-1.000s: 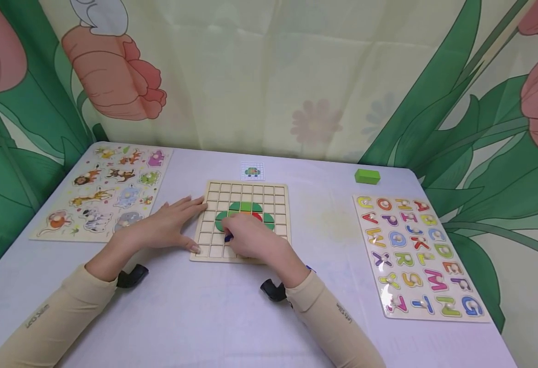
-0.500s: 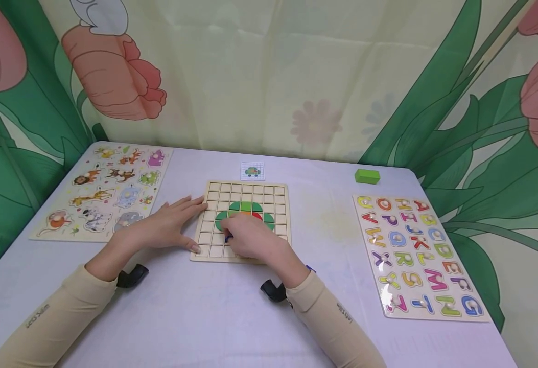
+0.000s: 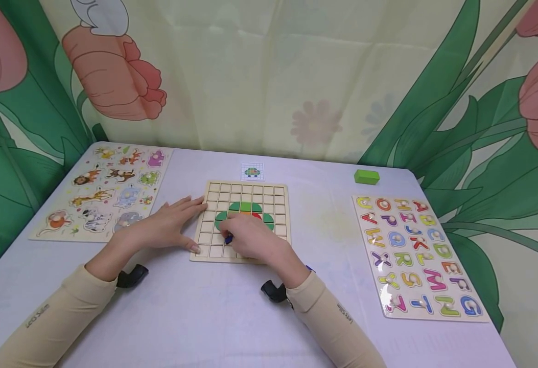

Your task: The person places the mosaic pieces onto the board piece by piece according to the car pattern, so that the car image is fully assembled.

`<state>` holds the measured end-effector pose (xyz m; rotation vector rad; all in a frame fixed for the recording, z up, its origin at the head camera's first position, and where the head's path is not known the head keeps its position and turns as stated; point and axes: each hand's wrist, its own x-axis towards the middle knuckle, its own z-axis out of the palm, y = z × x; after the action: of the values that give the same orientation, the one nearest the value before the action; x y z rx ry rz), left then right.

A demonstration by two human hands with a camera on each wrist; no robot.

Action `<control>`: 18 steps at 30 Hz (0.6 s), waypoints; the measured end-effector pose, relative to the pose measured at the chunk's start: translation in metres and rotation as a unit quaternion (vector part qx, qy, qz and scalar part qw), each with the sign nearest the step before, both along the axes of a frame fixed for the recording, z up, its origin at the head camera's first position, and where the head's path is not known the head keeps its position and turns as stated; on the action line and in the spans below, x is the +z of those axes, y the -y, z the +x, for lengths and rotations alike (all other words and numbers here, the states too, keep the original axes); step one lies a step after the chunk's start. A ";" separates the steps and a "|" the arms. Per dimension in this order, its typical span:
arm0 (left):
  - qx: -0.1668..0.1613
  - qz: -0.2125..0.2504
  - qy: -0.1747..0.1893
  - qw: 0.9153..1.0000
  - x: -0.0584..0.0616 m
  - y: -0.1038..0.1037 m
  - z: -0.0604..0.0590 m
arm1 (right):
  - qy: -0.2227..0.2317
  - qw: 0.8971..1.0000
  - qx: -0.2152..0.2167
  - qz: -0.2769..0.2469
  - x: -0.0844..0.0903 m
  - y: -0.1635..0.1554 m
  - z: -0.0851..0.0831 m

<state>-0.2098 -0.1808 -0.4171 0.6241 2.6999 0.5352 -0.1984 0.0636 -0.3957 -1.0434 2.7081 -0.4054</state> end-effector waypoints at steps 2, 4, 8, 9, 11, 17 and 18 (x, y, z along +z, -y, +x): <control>0.000 0.000 0.000 1.000 0.000 0.000 0.000 | -0.006 1.000 -0.003 -0.002 -0.001 0.000 0.000; 0.001 0.000 0.000 1.000 0.000 0.000 0.000 | -0.010 1.000 -0.008 -0.003 -0.002 0.001 -0.001; 0.002 -0.001 0.000 1.000 0.000 0.000 0.001 | -0.022 1.000 -0.014 -0.004 -0.003 0.002 -0.002; 0.002 -0.002 0.000 1.000 0.000 0.000 0.001 | -0.025 1.000 -0.015 -0.004 -0.003 0.002 -0.002; 0.002 -0.003 -0.001 1.000 0.000 0.000 0.001 | -0.029 0.999 -0.019 -0.004 -0.004 0.003 -0.002; 0.002 -0.002 -0.002 1.000 0.000 -0.001 0.000 | -0.029 0.999 -0.031 -0.004 -0.004 0.003 -0.001; 0.003 -0.002 -0.001 1.000 0.000 -0.001 0.000 | -0.030 0.999 -0.031 -0.003 -0.004 0.003 -0.001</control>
<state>-0.2095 -0.1801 -0.4173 0.6172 2.7042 0.5313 -0.1997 0.0607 -0.3996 -0.9913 2.7999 -0.3999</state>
